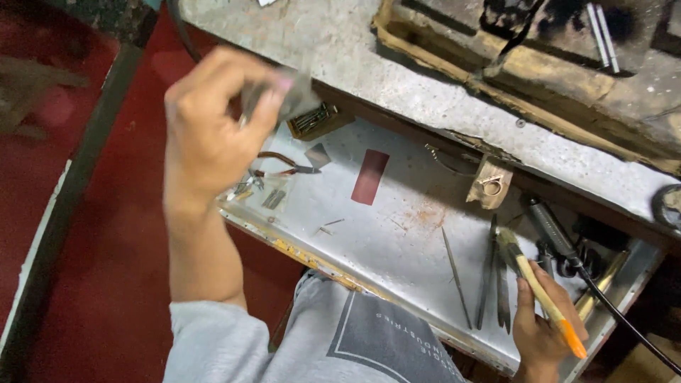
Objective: The person sands a small metal ring with a red abrasive block, then uses a brush to dust it. They cut a piece of the abrasive block with scissors, fold it, and later use a rotary tool on the ring. The person also handles a small plastic bag containing metal pins.
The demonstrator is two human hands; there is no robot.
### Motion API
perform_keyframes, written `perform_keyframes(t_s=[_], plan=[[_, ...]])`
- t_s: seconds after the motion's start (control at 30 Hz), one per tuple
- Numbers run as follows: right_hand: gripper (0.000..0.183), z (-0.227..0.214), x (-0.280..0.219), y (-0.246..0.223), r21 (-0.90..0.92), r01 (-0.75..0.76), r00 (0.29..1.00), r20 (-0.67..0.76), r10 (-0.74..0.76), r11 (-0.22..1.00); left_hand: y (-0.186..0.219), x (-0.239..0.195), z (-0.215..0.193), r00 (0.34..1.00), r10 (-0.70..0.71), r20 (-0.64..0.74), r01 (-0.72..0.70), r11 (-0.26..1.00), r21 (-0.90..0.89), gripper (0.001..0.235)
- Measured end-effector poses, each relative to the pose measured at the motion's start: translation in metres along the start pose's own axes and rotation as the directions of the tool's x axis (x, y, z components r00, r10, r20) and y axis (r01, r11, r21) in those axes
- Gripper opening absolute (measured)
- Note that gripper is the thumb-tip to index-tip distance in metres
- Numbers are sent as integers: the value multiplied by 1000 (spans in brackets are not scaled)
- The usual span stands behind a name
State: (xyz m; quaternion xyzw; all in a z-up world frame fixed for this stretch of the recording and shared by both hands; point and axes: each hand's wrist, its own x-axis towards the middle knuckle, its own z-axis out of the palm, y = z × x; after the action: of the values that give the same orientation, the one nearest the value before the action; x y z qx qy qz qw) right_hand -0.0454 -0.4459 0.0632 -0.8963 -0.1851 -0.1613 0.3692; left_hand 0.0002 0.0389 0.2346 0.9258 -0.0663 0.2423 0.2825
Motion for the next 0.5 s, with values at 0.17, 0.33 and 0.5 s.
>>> perform_keyframes(t_s=[0.17,0.33,0.5], plan=[[21,4,7,0,-7,113,992,48,-113,994,-35,-43,33,906,-341,249,344,938,35,13],[18,6,10,-5,-19,172,984,43,-171,985,-115,-94,133,949,-291,-118,304,946,111,5],[16,1,-10,24,-244,287,957,111,-267,926,-127,-110,168,934,-320,158,282,933,222,26]])
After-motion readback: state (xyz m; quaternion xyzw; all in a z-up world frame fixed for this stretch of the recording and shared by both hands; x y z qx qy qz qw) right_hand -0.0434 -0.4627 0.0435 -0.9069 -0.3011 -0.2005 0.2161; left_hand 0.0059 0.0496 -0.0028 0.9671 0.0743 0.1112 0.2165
